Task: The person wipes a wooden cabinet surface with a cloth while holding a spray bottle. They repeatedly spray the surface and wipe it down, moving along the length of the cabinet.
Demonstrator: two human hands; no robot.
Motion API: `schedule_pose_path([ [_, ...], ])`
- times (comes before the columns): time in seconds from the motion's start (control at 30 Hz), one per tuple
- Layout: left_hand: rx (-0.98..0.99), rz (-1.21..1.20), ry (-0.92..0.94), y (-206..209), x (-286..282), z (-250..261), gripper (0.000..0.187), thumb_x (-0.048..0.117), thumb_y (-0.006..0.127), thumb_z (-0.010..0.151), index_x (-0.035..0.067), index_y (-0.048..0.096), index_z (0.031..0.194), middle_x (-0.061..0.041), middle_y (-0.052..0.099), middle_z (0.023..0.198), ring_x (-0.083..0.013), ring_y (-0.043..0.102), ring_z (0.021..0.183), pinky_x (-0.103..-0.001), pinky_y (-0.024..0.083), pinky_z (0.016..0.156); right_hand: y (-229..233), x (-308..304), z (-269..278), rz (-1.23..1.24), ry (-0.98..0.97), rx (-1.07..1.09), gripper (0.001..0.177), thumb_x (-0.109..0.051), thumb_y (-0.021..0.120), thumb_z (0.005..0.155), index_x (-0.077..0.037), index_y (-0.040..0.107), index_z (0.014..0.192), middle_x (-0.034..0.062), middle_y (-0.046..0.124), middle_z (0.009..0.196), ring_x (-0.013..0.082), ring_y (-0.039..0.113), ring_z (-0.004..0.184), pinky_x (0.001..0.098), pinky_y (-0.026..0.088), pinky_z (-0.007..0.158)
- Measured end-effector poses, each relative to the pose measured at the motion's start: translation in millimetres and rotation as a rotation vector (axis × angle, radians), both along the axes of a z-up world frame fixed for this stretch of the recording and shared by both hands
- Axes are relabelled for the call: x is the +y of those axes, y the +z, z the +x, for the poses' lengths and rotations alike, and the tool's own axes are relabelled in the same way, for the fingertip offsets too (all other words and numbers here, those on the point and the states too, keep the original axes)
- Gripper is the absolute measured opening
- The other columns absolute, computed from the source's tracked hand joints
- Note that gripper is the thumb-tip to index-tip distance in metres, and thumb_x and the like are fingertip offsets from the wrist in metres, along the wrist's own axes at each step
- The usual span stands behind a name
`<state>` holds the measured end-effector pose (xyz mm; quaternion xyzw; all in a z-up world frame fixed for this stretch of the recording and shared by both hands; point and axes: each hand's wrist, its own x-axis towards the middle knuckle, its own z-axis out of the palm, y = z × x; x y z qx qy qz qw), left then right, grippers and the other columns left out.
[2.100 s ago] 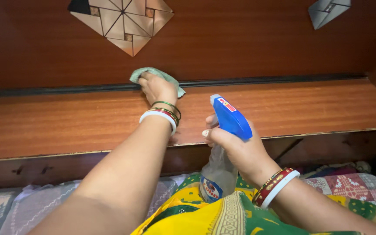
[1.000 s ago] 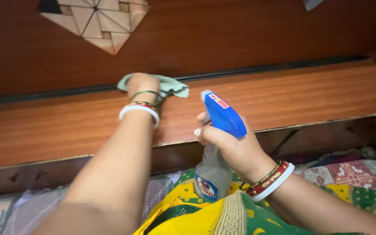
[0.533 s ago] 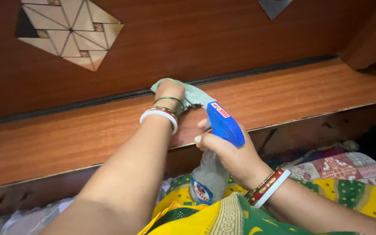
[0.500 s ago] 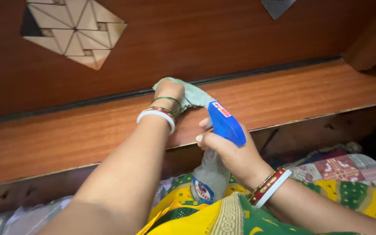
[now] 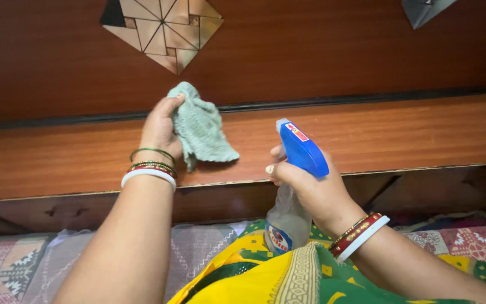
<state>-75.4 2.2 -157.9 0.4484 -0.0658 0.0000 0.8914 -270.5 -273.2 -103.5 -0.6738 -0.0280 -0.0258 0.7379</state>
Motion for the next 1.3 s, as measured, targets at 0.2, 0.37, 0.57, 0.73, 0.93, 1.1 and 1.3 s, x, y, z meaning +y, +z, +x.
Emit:
schedule_pose_path([
  [0.2, 0.209, 1.503, 0.711, -17, 15, 26, 0.044, 0.029, 0.066, 0.087, 0.014, 0.065, 0.128, -0.021, 0.052, 0.131, -0.0398, 0.051, 0.118, -0.053, 0.046, 0.096, 5, 3, -2, 0.019, -0.029, 0.026, 0.034, -0.011, 0.071, 0.077, -0.003, 0.067, 0.11, 0.0027, 0.067, 0.089, 0.0133, 0.065, 0.078, 0.0313, 0.053, 0.073],
  [0.37, 0.126, 1.75, 0.607, -25, -47, 28, 0.039, 0.023, 0.057, 0.087, 0.009, 0.07, 0.122, -0.015, 0.044, 0.141, -0.0376, 0.043, 0.127, -0.05, 0.039, 0.103, 4, 2, 0, 0.015, -0.035, 0.029, 0.033, -0.01, 0.071, 0.078, -0.003, 0.067, 0.11, 0.0041, 0.067, 0.087, 0.0148, 0.065, 0.076, 0.032, 0.053, 0.072],
  [0.57, -0.2, 1.629, 0.592, -44, -137, 36, 0.033, 0.019, 0.052, 0.096, -0.001, 0.071, 0.114, -0.015, 0.05, 0.137, -0.0372, 0.047, 0.12, -0.05, 0.04, 0.1, 0, 0, 2, 0.0, -0.027, 0.009, 0.029, -0.011, 0.072, 0.079, 0.0, 0.068, 0.106, 0.005, 0.067, 0.086, 0.0151, 0.065, 0.076, 0.0317, 0.054, 0.071],
  [0.73, -0.407, 1.742, 0.202, -19, -186, 8, 0.031, 0.016, 0.061, 0.084, 0.014, 0.074, 0.112, -0.011, 0.053, 0.131, -0.0337, 0.047, 0.123, -0.048, 0.041, 0.101, -7, -5, 3, 0.053, 0.0, -0.024, 0.028, -0.011, 0.07, 0.08, 0.0, 0.068, 0.106, 0.0047, 0.069, 0.088, 0.0147, 0.066, 0.078, 0.0314, 0.055, 0.074],
  [0.93, -0.542, 1.591, 0.25, -8, -158, -14, 0.028, 0.016, 0.069, 0.08, 0.016, 0.076, 0.108, -0.015, 0.06, 0.119, -0.0362, 0.056, 0.114, -0.047, 0.048, 0.096, -3, -5, 1, 0.005, -0.044, -0.003, 0.031, -0.008, 0.069, 0.079, 0.002, 0.069, 0.108, 0.0036, 0.07, 0.091, 0.0141, 0.067, 0.08, 0.0313, 0.054, 0.074],
  [1.1, -0.462, 1.278, 0.936, 23, -67, -7, 0.041, -0.002, 0.063, 0.079, 0.01, 0.065, 0.117, -0.021, 0.054, 0.123, -0.0426, 0.053, 0.119, -0.05, 0.046, 0.103, 0, 8, 12, 0.028, 0.017, -0.004, 0.043, -0.009, 0.07, 0.077, -0.009, 0.066, 0.119, -0.0006, 0.069, 0.093, 0.0133, 0.066, 0.08, 0.0314, 0.054, 0.073],
  [1.3, -0.523, 1.184, 1.331, 127, 8, 39, 0.029, 0.006, 0.056, 0.091, 0.002, 0.063, 0.118, -0.024, 0.059, 0.124, -0.0429, 0.058, 0.118, -0.048, 0.049, 0.101, -3, 18, 22, -0.024, 0.071, 0.024, 0.026, -0.009, 0.072, 0.079, -0.001, 0.068, 0.103, 0.0048, 0.069, 0.09, 0.016, 0.069, 0.082, 0.0328, 0.056, 0.076],
])
